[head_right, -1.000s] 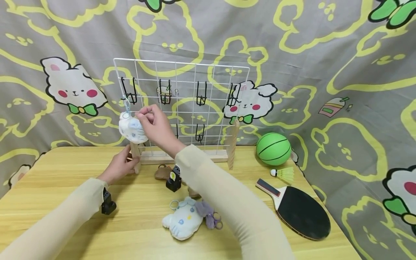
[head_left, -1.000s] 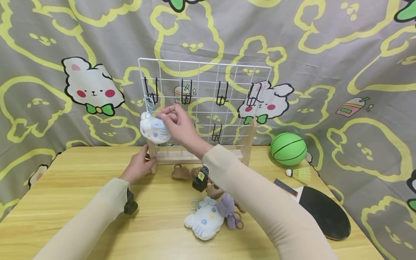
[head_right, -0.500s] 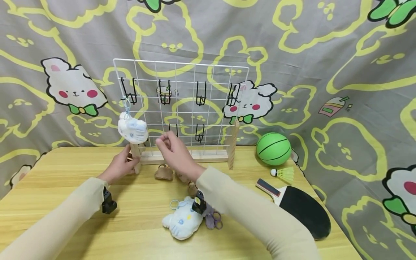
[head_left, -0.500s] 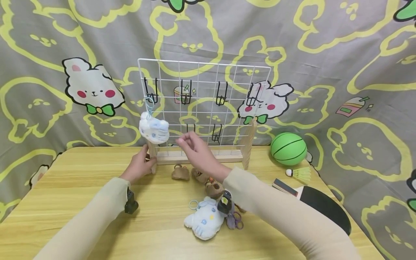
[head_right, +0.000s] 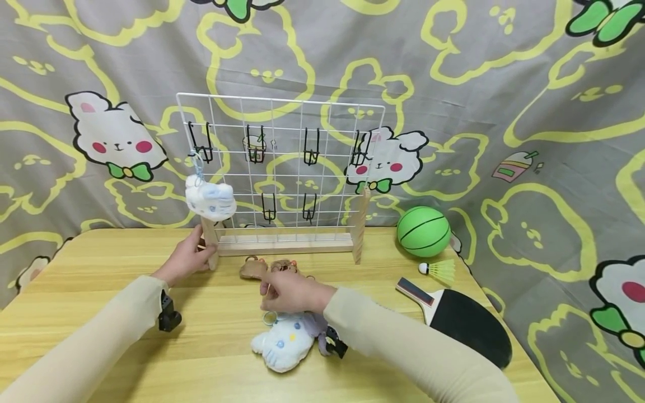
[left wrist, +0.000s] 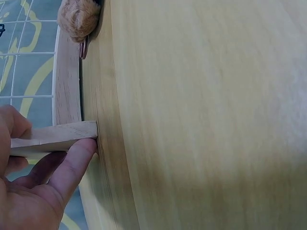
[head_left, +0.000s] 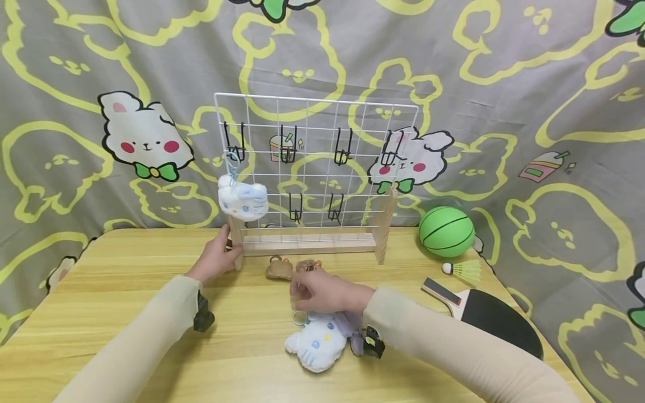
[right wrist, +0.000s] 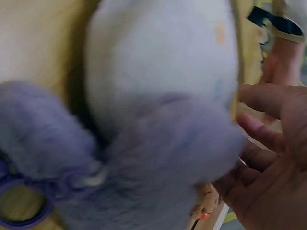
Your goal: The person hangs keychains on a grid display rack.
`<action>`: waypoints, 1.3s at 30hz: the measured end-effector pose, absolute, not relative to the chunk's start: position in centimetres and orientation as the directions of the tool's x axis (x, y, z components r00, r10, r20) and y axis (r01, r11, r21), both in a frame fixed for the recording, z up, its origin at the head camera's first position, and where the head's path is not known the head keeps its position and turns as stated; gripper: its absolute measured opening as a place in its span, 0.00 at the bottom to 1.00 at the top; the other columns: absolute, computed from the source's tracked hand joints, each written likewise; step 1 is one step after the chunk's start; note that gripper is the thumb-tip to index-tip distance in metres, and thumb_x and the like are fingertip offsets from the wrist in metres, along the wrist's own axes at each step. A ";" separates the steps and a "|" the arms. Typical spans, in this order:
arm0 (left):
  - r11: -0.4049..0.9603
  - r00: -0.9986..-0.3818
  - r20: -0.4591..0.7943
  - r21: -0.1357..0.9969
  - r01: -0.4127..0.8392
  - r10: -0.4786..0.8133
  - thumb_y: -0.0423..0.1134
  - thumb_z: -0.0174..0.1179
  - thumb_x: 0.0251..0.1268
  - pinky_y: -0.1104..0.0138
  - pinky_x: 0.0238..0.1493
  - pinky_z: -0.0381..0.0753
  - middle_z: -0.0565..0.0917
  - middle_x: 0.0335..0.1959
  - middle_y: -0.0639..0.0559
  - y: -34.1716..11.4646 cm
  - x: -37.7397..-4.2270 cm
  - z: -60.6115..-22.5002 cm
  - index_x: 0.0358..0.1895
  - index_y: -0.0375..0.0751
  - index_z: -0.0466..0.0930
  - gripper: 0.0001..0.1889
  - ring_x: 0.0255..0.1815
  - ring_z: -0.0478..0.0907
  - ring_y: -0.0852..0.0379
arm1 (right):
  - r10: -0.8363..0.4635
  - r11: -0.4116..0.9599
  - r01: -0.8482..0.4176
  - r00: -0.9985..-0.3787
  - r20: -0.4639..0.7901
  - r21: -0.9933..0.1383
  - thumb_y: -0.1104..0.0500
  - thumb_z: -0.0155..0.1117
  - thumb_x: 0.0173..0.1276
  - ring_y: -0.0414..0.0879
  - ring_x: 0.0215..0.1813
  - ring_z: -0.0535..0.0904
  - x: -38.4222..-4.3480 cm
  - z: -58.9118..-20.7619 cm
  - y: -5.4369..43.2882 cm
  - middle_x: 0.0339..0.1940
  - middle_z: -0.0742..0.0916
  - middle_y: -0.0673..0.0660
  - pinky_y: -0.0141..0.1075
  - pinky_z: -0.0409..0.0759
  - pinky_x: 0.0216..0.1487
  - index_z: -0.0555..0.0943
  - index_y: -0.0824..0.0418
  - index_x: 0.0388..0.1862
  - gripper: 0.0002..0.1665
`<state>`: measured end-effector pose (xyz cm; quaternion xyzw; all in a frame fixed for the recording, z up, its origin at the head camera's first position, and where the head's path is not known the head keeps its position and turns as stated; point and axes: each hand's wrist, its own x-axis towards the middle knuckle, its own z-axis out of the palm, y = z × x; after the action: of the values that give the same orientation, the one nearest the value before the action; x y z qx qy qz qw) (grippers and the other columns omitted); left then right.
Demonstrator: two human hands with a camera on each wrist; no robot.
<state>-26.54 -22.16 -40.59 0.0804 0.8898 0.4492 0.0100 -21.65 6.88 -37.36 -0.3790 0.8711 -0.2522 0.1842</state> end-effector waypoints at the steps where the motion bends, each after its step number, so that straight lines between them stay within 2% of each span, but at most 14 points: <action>1: 0.583 -0.987 0.057 0.801 0.136 0.152 0.34 0.49 0.80 0.61 0.42 0.91 0.75 0.59 0.20 -22.2 -26.6 -40.6 0.80 0.29 0.48 0.32 0.53 0.83 0.32 | -0.754 0.602 -0.577 -0.639 -0.155 -0.553 0.59 0.71 0.72 0.39 0.45 0.83 -21.5 -37.5 7.0 0.44 0.89 0.56 0.25 0.82 0.49 0.81 0.63 0.51 0.13; 4: 0.588 -0.986 0.068 0.795 0.147 0.155 0.34 0.49 0.79 0.61 0.41 0.91 0.75 0.59 0.20 -22.2 -26.6 -40.6 0.78 0.28 0.50 0.31 0.52 0.84 0.32 | -0.732 0.655 -0.576 -0.643 -0.223 -0.489 0.56 0.73 0.71 0.38 0.45 0.83 -21.3 -37.8 7.0 0.44 0.89 0.53 0.27 0.83 0.50 0.82 0.58 0.50 0.13; 8: 0.594 -0.984 0.081 0.789 0.159 0.156 0.33 0.49 0.79 0.60 0.41 0.90 0.76 0.58 0.20 -22.3 -26.6 -40.7 0.76 0.27 0.52 0.29 0.51 0.84 0.33 | -0.720 0.681 -0.578 -0.641 -0.266 -0.450 0.55 0.75 0.69 0.37 0.47 0.83 -21.1 -38.0 6.9 0.45 0.89 0.51 0.28 0.82 0.52 0.82 0.57 0.49 0.14; 15: 0.582 -0.986 0.051 0.802 0.136 0.160 0.34 0.49 0.79 0.59 0.42 0.92 0.76 0.60 0.20 -21.9 -26.6 -41.1 0.80 0.28 0.48 0.33 0.53 0.84 0.33 | -0.720 0.688 -0.595 -0.630 -0.291 -0.415 0.57 0.77 0.67 0.34 0.33 0.71 -20.5 -38.7 6.7 0.33 0.81 0.48 0.25 0.73 0.36 0.79 0.56 0.44 0.15; 19: 0.575 -0.987 0.053 0.807 0.134 0.155 0.34 0.50 0.79 0.58 0.43 0.92 0.76 0.60 0.20 -21.9 -26.5 -40.9 0.79 0.29 0.49 0.32 0.52 0.84 0.33 | -0.702 0.706 -0.584 -0.650 -0.291 -0.400 0.56 0.75 0.69 0.35 0.31 0.69 -20.4 -38.7 6.6 0.31 0.79 0.46 0.26 0.71 0.32 0.78 0.55 0.45 0.14; 25: 0.591 -0.985 0.075 0.792 0.154 0.156 0.33 0.50 0.79 0.58 0.43 0.92 0.76 0.60 0.20 -22.1 -26.6 -40.7 0.78 0.28 0.50 0.31 0.52 0.84 0.33 | -0.674 0.728 -0.536 -0.675 -0.300 -0.428 0.55 0.76 0.69 0.35 0.30 0.70 -20.3 -38.7 6.7 0.29 0.79 0.45 0.26 0.71 0.30 0.80 0.56 0.43 0.13; 32: 0.595 -0.983 0.096 0.785 0.172 0.157 0.33 0.51 0.78 0.58 0.43 0.91 0.76 0.61 0.19 -22.2 -26.8 -40.7 0.78 0.27 0.51 0.31 0.53 0.84 0.32 | -0.679 0.707 -0.500 -0.678 -0.281 -0.500 0.58 0.76 0.68 0.36 0.29 0.68 -20.4 -38.8 7.0 0.27 0.76 0.46 0.26 0.69 0.29 0.75 0.55 0.42 0.15; 35: 0.603 -0.985 0.090 0.781 0.163 0.150 0.32 0.50 0.78 0.58 0.41 0.90 0.76 0.60 0.19 -22.2 -26.7 -40.7 0.78 0.27 0.51 0.31 0.52 0.84 0.32 | -0.708 0.673 -0.519 -0.659 -0.255 -0.526 0.60 0.72 0.71 0.35 0.28 0.69 -20.4 -38.9 7.2 0.27 0.76 0.46 0.26 0.69 0.29 0.76 0.56 0.44 0.12; 39: 0.610 -0.984 0.091 0.775 0.166 0.151 0.33 0.50 0.78 0.58 0.43 0.90 0.76 0.62 0.19 -22.2 -26.6 -40.7 0.78 0.27 0.50 0.32 0.53 0.83 0.33 | -0.750 0.622 -0.575 -0.633 -0.194 -0.531 0.62 0.69 0.74 0.32 0.31 0.73 -20.8 -39.0 7.7 0.30 0.82 0.47 0.24 0.75 0.34 0.81 0.58 0.44 0.04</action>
<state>-26.62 -22.22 -40.69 0.0882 0.8971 0.4328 -0.0084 -20.81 7.74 -39.00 -0.3775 0.8775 -0.2153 0.2029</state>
